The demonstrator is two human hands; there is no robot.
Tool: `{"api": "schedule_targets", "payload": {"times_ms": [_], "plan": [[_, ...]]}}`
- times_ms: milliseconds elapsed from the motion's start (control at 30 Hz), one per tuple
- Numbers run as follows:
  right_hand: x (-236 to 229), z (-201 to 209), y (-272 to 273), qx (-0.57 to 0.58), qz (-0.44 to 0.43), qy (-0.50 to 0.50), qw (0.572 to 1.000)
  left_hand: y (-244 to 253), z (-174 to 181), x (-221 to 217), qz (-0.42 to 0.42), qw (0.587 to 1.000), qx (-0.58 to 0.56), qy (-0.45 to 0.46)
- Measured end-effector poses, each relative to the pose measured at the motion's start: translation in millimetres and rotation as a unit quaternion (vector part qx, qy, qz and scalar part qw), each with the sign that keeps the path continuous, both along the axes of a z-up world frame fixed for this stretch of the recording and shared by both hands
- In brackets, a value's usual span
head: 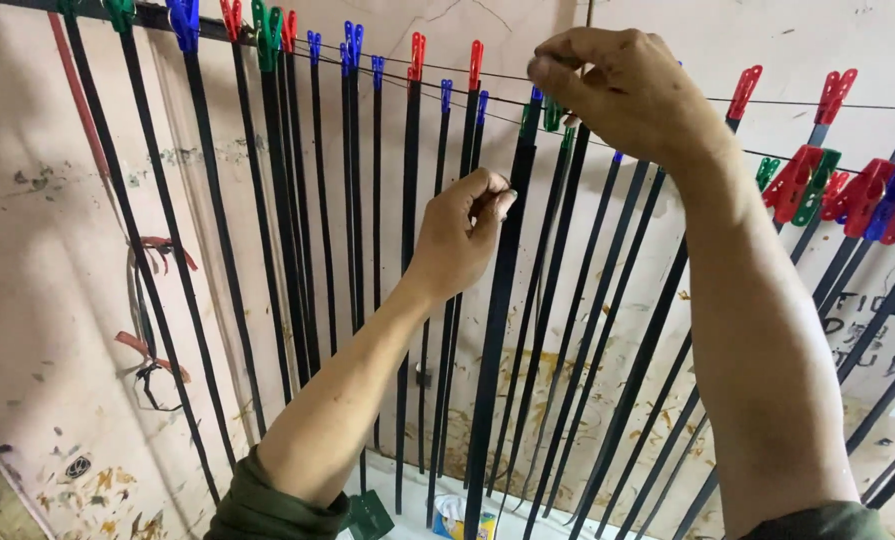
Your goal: The person picks up black strips from a table, bends them into loops, and hangs them on a wall rack using colorful clips. They also feed strips through a small purple device on a blue container, then hang the processed strips on the rack.
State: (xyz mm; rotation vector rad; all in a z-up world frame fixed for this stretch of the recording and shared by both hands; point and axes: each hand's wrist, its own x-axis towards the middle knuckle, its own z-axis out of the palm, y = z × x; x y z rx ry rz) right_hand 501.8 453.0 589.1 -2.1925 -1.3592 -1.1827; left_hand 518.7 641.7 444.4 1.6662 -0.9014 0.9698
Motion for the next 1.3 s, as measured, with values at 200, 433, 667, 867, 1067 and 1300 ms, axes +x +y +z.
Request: {"api": "schedule_targets", "payload": {"times_ms": [200,433,667,867,1067,1300], "plan": [[4.0,5.6,1.9,0.028,0.055,0.108,0.992,0.1,-1.4,6.9,0.020,0.999,-0.005,0.024],[19.6,7.6,14.4,0.081,0.064,0.067,0.992,3.9,0.8,11.0,0.017,1.000,-0.010,0.023],[22.2,4.4,15.6,0.087,0.084,0.074,0.990,6.5,6.3,2.7,0.010,1.000,-0.003,-0.005],[25.9,2.6,11.9,0.055,0.110,0.014,0.992,5.5,11.0,0.7,0.023,1.000,-0.002,0.006],[19.9,0.4,13.9,0.064,0.090,0.020,0.994,3.0,14.8,3.3,0.028,0.999,-0.004,0.018],[27.3,0.7,14.4,0.062,0.097,0.051,0.992,3.3,18.4,4.2,0.032,0.999,-0.005,0.005]]}}
